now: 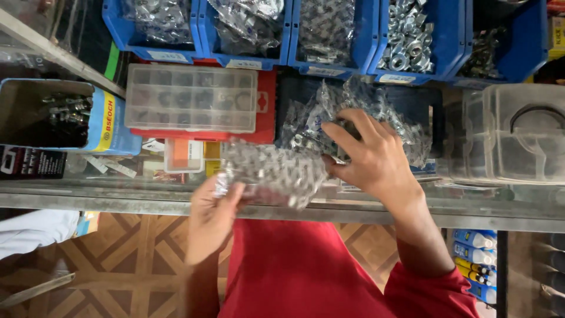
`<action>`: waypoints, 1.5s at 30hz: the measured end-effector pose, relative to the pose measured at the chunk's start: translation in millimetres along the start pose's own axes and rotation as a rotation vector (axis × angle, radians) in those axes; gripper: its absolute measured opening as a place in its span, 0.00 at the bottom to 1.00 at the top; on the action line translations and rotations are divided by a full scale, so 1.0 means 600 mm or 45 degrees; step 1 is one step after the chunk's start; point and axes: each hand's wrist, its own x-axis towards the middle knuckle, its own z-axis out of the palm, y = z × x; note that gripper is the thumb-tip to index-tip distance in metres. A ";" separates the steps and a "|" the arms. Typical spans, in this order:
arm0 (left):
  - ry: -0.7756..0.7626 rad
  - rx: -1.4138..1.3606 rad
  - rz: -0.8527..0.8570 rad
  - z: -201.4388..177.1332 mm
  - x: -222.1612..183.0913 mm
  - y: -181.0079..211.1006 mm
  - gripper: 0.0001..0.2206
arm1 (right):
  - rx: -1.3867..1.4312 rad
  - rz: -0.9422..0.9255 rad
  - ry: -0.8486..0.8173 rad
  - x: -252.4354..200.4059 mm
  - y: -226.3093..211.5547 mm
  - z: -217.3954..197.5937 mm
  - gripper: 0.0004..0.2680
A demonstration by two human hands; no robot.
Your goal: Inspecting and sorting various small metal parts contained in plastic bags in a retail or inventory setting.
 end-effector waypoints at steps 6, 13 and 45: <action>-0.472 -0.524 0.478 0.040 0.042 0.055 0.12 | 0.250 0.048 -0.107 0.002 -0.008 -0.025 0.17; -0.086 -0.326 -0.070 0.114 0.066 0.019 0.18 | 0.941 0.574 0.052 0.019 -0.035 -0.098 0.25; -0.385 -0.643 -0.122 0.099 0.104 0.104 0.19 | 0.616 -0.310 -0.357 0.008 -0.110 -0.076 0.25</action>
